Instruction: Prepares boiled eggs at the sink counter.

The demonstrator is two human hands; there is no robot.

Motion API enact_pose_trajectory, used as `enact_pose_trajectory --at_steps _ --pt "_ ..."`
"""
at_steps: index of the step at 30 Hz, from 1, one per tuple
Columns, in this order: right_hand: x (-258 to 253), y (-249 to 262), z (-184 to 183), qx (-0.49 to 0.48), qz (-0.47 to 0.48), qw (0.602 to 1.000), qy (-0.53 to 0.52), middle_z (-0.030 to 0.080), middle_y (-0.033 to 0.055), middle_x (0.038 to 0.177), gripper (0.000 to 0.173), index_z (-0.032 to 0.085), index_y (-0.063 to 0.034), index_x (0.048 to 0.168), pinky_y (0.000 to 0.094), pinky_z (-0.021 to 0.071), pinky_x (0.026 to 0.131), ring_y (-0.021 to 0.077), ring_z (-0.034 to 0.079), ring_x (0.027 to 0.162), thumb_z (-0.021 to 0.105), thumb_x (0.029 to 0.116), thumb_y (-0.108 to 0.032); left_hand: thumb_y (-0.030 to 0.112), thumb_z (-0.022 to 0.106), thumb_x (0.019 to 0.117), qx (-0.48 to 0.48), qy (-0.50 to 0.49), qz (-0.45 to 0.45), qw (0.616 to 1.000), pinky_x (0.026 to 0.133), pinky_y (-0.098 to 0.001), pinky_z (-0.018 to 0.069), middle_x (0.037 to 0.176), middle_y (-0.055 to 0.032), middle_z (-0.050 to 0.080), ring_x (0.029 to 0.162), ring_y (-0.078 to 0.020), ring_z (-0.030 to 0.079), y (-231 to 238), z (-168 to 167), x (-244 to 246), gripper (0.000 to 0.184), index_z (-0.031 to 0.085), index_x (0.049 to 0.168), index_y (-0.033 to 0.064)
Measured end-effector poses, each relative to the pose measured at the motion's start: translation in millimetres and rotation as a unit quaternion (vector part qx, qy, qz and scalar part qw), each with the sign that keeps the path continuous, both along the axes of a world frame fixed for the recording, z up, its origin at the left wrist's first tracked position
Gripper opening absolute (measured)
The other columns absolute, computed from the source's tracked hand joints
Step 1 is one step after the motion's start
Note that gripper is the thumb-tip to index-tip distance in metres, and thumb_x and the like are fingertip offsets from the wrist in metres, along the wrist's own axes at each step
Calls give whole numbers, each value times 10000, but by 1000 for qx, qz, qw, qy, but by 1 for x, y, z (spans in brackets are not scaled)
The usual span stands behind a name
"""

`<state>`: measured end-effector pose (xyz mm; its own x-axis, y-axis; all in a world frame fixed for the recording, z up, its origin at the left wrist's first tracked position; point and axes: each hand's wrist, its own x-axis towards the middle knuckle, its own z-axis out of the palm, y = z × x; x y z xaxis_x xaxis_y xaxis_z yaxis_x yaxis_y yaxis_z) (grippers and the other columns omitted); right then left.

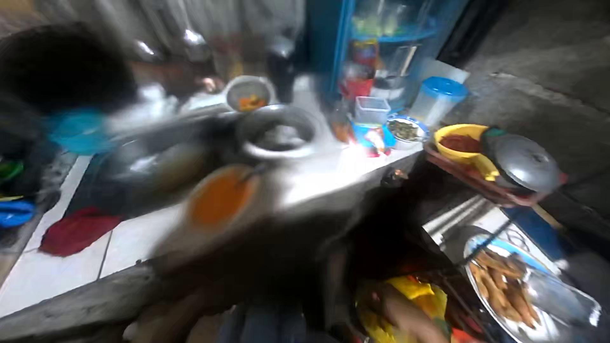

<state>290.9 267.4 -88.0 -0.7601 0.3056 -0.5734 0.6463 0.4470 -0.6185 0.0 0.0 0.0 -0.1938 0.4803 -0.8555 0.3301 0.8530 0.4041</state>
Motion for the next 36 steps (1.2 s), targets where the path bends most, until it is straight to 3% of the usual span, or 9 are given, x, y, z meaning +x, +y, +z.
enact_pose_trajectory --at_steps 5,8,10,14,18,21,29,32,36 --pt "-159 53 162 70 82 977 181 706 157 1141 345 640 -13 1307 425 563 933 227 697 993 590 1045 -232 151 702 961 286 197 56 936 882 -510 539 1040 -195 711 914 -297 677 -49 36 -67 408 640 1346 32" --pt "-258 68 193 129 104 947 275 686 226 1059 209 665 81 1148 473 517 919 299 658 977 592 1022 -69 183 731 866 411 354 156 826 617 -252 477 769 33 597 635 -32 515 -32 72 -80 416 669 1264 77" --pt "-314 75 198 196 136 937 256 672 304 1165 232 654 121 1177 562 476 1002 424 645 1129 577 999 -7 182 741 822 446 373 182 793 621 -179 501 847 81 650 680 26 570 -8 86 -86 574 598 1375 121" --pt "-359 65 199 281 193 940 20 614 269 1340 352 616 66 1295 606 470 1018 437 593 1248 611 999 -125 262 727 896 438 344 135 820 852 -312 607 1274 -17 663 1066 -114 680 43 96 -94 665 482 1511 193" --pt "-344 69 176 220 191 949 118 637 187 1333 362 650 3 1277 441 482 1054 293 604 1241 663 945 -141 324 675 976 423 308 130 842 896 -306 594 1143 -1 722 998 -81 700 70 97 -119 452 609 1393 162" --pt "-399 74 186 220 229 947 -38 595 264 1365 425 582 73 1339 560 425 1070 396 563 1282 643 997 -171 297 647 1004 430 300 109 845 869 -302 572 1055 -26 713 927 -75 677 89 96 -151 364 656 1320 116" --pt "-401 91 164 176 71 931 312 645 293 1179 542 538 69 1343 589 514 944 434 645 1082 745 844 31 303 522 1081 415 90 199 883 906 -448 570 1294 -150 640 1027 -238 687 198 84 -202 420 516 1456 115" --pt "-392 66 167 223 9 907 358 662 285 1174 489 613 56 1265 580 511 969 438 644 1105 772 804 81 287 436 1102 460 5 217 861 734 -323 565 1054 -95 644 813 -127 634 231 72 -197 355 544 1359 67" --pt "-388 61 167 171 -94 912 361 664 276 1124 500 543 54 1309 550 536 908 395 666 1028 767 864 8 395 400 1100 430 69 261 861 733 -419 500 1016 -150 626 819 -219 576 249 62 -197 441 615 1237 35"
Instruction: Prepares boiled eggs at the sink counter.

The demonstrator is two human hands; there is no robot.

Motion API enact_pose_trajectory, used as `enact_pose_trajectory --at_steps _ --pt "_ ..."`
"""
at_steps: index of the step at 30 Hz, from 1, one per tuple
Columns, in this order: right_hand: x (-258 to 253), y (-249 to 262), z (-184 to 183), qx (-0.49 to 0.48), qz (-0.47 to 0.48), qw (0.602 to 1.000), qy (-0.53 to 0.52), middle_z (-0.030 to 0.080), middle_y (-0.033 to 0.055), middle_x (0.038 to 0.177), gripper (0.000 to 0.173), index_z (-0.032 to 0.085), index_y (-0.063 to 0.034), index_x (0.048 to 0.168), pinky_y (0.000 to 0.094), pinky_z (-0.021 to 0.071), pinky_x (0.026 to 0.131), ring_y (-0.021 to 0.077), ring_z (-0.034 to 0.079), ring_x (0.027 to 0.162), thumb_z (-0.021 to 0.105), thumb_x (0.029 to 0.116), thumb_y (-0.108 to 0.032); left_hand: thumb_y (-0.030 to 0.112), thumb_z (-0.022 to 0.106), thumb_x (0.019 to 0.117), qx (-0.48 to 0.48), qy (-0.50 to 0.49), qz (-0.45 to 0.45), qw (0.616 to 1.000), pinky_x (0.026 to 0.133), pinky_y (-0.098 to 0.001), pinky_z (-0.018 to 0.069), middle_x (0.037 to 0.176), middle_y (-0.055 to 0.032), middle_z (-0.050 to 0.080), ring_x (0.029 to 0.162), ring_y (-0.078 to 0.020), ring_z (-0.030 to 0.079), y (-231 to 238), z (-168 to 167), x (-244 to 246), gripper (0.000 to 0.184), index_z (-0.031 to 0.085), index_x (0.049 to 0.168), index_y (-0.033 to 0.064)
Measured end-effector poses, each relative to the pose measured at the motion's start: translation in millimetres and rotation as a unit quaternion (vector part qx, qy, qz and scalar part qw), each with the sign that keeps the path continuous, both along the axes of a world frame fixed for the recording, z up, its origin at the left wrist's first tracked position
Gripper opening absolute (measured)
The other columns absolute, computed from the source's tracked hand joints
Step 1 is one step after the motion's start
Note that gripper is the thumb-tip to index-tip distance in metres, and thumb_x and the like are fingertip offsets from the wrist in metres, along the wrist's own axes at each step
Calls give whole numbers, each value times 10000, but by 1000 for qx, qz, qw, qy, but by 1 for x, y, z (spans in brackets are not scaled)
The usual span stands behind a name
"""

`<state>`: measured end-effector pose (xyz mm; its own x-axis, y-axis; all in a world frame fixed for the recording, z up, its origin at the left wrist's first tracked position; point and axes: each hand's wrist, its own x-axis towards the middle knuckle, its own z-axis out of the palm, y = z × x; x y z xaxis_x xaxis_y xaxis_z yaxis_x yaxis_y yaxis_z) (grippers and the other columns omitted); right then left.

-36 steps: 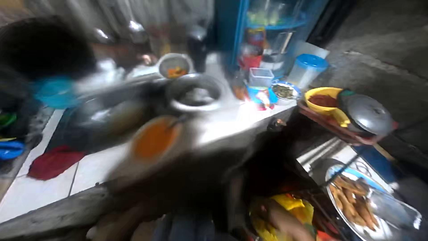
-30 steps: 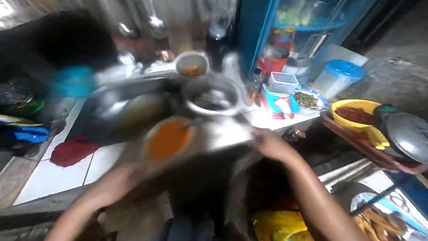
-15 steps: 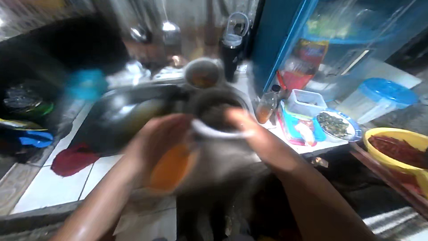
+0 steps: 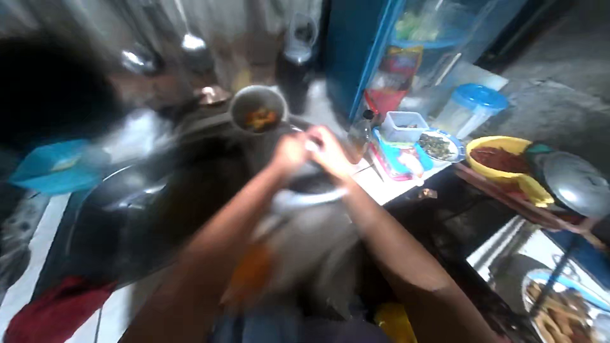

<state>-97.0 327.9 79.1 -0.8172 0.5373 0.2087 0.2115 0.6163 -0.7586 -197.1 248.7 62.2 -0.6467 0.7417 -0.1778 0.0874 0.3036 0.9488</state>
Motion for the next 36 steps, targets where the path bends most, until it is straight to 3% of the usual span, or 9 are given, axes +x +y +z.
enact_pose_trajectory --at_steps 4,9,13,17,21,24,27,31,36 --pt "5 -9 9 14 -71 996 -54 669 254 1168 401 645 40 1211 541 525 950 383 656 1086 805 881 -122 311 465 1080 76 -59 57 994 754 -404 525 1041 -114 640 863 -199 606 7 -5 -2 330 628 1213 56" --pt "5 -9 -3 173 -14 982 -80 607 241 1318 401 603 -11 1370 509 530 995 378 637 1174 645 977 -76 105 537 1018 156 -177 106 966 781 -397 568 1077 -106 675 901 -192 658 23 -17 -26 323 573 1336 61" --pt "16 -10 -1 122 -11 992 32 583 238 1409 481 543 7 1457 475 502 1056 350 626 1229 641 1003 -123 128 561 1028 151 -222 89 959 749 -363 566 1048 -94 680 862 -173 657 21 -17 -27 299 594 1324 92" --pt "29 -5 1 -33 -51 981 184 622 282 1295 481 552 115 1369 434 521 990 319 643 1140 696 945 -59 37 615 978 60 -34 -49 996 770 -357 598 1073 -95 697 845 -167 696 5 -9 -9 324 604 1298 89" --pt "74 28 -17 -102 -161 974 118 639 192 1245 514 522 -98 1413 507 546 821 305 646 1023 724 944 -155 135 656 992 -111 270 -185 939 942 -601 522 1201 -216 687 1076 -375 676 4 -18 -28 298 669 1280 59" --pt "98 44 -38 -54 -220 973 34 689 220 1133 423 634 -29 1285 550 550 896 338 677 1027 759 904 -163 205 607 1034 -210 312 -257 890 1071 -611 439 1342 -233 620 1252 -404 593 -6 -33 -45 376 605 1381 59" --pt "108 40 -51 -23 -207 968 -140 691 167 1258 568 611 -106 1407 539 528 981 320 669 1144 737 908 -348 181 547 1067 -264 306 -308 861 1151 -567 342 1407 -303 555 1352 -440 504 -6 -23 -25 397 567 1398 -39" --pt "102 50 -120 140 -180 961 -158 641 200 1339 508 582 -148 1446 547 554 895 373 677 1103 576 998 -387 248 541 1064 -189 368 -354 839 1097 -593 409 1327 -341 594 1264 -472 571 -3 -48 -53 442 574 1361 -78" --pt "194 -30 51 -45 -105 952 -285 511 264 1494 453 431 60 1507 442 374 1162 365 497 1400 465 1072 -63 353 526 1061 -233 377 -317 838 1087 -654 379 1338 -316 599 1272 -489 559 0 -42 -54 515 562 1400 -32"
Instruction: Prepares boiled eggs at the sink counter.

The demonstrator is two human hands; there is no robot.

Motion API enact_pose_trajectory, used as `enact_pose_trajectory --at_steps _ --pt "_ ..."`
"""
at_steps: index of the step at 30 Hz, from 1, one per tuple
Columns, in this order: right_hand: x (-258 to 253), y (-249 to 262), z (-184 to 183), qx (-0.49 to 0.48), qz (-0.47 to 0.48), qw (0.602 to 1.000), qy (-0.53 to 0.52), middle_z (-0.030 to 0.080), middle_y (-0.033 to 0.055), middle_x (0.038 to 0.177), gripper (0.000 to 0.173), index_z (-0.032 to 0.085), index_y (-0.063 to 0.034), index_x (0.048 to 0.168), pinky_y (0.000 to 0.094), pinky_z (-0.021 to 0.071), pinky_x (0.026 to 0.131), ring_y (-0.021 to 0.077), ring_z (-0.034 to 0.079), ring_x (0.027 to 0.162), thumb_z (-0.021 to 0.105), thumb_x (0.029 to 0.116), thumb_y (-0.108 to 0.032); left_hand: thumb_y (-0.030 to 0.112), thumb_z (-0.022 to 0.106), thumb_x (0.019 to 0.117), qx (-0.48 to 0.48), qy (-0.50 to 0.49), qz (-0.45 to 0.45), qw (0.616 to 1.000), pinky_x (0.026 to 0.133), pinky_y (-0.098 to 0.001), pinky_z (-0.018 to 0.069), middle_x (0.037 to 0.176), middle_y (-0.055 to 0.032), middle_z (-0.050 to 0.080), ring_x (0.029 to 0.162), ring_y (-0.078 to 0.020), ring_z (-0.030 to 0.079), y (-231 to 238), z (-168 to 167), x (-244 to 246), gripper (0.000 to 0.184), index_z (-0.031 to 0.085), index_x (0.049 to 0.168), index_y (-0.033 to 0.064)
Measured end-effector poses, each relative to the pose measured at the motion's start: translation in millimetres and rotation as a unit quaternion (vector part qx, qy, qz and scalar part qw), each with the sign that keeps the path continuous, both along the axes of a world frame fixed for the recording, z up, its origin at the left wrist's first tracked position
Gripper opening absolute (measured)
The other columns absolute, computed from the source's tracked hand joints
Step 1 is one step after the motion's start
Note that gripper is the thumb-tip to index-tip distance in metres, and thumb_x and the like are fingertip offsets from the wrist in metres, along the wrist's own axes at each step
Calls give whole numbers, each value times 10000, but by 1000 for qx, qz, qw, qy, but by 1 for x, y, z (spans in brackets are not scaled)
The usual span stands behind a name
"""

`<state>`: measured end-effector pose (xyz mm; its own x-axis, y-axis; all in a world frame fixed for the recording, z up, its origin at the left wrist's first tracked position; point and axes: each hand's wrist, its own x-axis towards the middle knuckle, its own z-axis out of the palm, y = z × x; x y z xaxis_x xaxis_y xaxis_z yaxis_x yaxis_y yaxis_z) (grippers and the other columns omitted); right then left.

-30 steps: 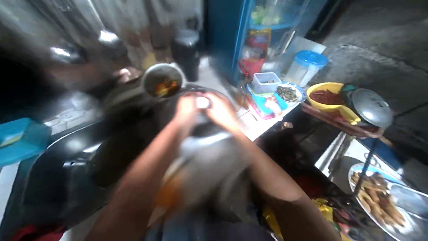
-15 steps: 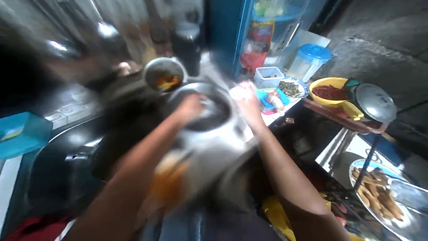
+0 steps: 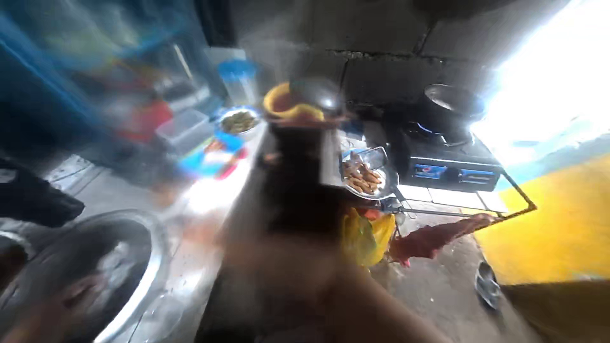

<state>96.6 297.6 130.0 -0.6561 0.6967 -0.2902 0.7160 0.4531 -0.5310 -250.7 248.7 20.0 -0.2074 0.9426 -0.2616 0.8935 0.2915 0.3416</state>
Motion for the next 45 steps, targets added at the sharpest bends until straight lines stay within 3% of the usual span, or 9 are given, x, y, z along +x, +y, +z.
enact_pose_trajectory --at_steps 7,10,12,14,16,19,23,37,45 --pt "11 -4 5 -22 -27 999 25 538 283 1455 436 452 78 1481 458 401 1137 377 525 1369 462 1072 -72 272 536 1056 114 -17 31 993 1030 -639 429 1219 -334 650 1157 -494 620 -5 12 20 429 634 1282 -78" --pt "7 -8 31 -126 -148 962 194 575 306 1396 408 468 128 1440 428 411 1127 350 565 1323 460 1083 -69 155 586 1021 234 -84 -1 969 965 -497 540 1140 -292 696 1022 -355 707 -5 14 23 352 637 1238 -118" --pt "-16 -1 28 -183 -162 915 320 645 291 1206 383 483 132 1405 336 492 952 269 639 1064 452 1093 -89 149 549 1045 272 -192 -4 943 894 -344 571 1170 -260 660 957 -185 693 -3 30 43 409 541 1316 -157" --pt "-85 34 -32 -231 -102 860 442 552 120 755 333 528 58 1272 214 416 501 113 499 565 455 1103 -219 222 524 1063 318 -290 -7 902 842 -248 589 1198 -129 663 917 -33 683 4 37 53 454 514 1368 -114" --pt "-130 55 -49 -336 -70 837 426 467 39 698 395 554 -28 1207 242 363 444 107 418 500 401 1115 -379 232 528 1055 380 -323 3 867 843 -216 582 1138 -33 684 905 21 665 14 38 58 402 582 1298 -84" --pt "-148 48 -39 -406 -111 813 402 435 -19 611 457 554 -70 869 204 347 414 65 391 453 413 1100 -438 221 572 1034 395 -249 67 882 895 -259 570 1143 -106 683 952 -51 671 3 56 67 358 657 1256 -47" --pt "-163 49 -43 -487 -136 771 388 400 -66 533 453 522 -146 742 157 258 359 6 316 384 461 1077 -445 203 591 1027 390 -118 102 908 913 -378 587 1264 -145 635 1046 -189 678 -3 53 67 329 677 1313 65" --pt "-192 29 -52 -440 -94 824 344 377 -60 473 546 441 -163 677 164 278 339 18 329 345 346 1104 -489 43 539 1019 471 -41 129 872 958 -492 530 1071 -231 699 1025 -348 683 -19 58 78 224 734 1056 -61" --pt "-181 49 -74 -418 -72 792 439 594 2 750 235 589 -71 1194 181 417 477 44 495 530 405 1116 -195 22 533 1021 208 -112 187 954 1035 -551 477 1263 -194 681 1180 -359 644 -29 71 67 300 705 1263 61"
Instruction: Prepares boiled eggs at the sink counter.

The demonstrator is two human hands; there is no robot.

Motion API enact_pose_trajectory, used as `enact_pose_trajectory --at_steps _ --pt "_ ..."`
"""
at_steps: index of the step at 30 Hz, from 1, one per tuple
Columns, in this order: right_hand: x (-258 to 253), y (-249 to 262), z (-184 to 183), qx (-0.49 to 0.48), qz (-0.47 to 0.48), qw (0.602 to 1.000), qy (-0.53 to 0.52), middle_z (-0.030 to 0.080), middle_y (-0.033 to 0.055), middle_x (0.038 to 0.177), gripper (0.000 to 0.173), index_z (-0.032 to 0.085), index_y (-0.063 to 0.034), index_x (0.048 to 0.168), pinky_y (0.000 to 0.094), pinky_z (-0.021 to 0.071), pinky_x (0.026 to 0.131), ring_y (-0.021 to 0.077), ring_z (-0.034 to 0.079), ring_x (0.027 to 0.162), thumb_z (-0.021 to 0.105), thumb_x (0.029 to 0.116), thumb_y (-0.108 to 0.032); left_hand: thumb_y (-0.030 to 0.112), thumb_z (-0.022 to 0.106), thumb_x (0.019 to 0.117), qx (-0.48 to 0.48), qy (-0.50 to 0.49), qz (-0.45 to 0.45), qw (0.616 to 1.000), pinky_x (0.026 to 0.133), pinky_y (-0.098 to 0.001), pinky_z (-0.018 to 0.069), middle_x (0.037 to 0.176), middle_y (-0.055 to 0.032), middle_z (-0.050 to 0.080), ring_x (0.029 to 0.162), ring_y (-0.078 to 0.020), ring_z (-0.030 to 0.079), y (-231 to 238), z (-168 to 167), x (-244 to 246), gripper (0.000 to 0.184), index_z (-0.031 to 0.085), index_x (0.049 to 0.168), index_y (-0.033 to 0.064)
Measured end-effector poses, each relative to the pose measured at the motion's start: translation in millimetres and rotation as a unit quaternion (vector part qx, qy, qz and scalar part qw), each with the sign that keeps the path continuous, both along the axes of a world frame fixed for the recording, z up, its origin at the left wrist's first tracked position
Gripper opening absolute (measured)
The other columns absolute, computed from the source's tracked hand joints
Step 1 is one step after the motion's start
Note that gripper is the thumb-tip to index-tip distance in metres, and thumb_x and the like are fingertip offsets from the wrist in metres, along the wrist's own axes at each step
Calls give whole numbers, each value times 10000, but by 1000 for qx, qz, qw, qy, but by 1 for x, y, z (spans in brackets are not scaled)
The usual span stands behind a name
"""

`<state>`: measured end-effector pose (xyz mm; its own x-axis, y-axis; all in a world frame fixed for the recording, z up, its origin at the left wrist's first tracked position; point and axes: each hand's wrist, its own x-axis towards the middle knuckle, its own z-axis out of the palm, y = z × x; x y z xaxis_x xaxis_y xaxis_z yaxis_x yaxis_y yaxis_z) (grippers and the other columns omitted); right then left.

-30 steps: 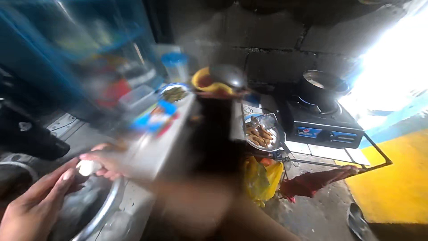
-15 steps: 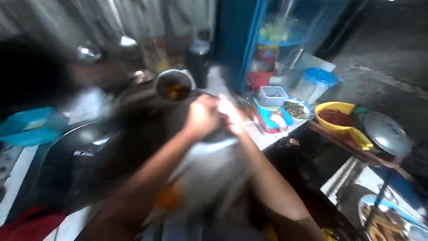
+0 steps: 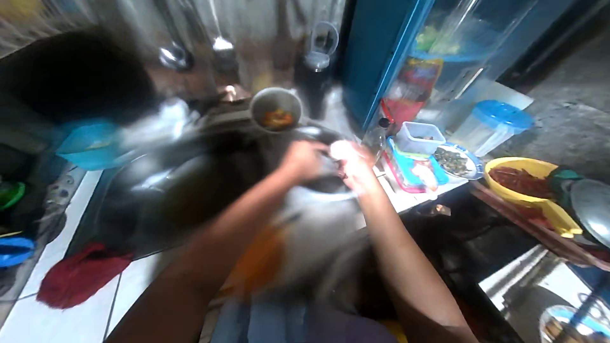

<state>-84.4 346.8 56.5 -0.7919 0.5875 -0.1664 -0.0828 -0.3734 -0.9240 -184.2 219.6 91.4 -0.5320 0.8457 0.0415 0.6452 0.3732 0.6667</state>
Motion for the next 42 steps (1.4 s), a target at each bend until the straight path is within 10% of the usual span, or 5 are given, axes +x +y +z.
enact_pose_trajectory --at_steps 6,25,32,37,42 --pt "3 -5 -12 17 -62 995 79 652 36 924 304 560 -70 1294 282 538 658 109 610 718 344 1083 -95 213 572 1057 165 -151 86 971 825 -413 579 1010 -127 704 857 -199 690 -2 7 25 243 699 1155 30" --pt "7 -46 -11 151 -156 974 58 601 154 1254 386 399 36 1453 255 512 870 98 616 1000 420 1084 -76 18 582 997 162 -62 143 974 960 -510 512 1056 -253 703 1020 -365 681 4 11 70 176 708 1074 -79" --pt "14 -50 -12 75 -164 980 83 605 23 857 261 486 -26 1329 227 503 639 72 575 650 376 1105 -101 30 510 1039 141 -41 138 980 989 -499 504 1124 -268 683 1068 -379 668 0 4 66 230 682 1139 -85" --pt "14 -38 -23 -45 -120 976 173 583 -5 729 224 486 -95 1167 195 429 484 55 503 514 268 1114 -98 -19 583 963 -110 -18 75 991 1016 -627 464 1402 -299 534 1245 -483 565 -7 11 41 410 567 1372 -32" --pt "15 -30 -25 -54 -111 989 76 555 9 600 408 568 -58 1007 198 404 420 65 487 447 294 1139 -330 81 589 1022 148 16 -55 987 968 -456 529 1252 -212 645 1071 -309 660 -9 7 34 353 632 1369 33"
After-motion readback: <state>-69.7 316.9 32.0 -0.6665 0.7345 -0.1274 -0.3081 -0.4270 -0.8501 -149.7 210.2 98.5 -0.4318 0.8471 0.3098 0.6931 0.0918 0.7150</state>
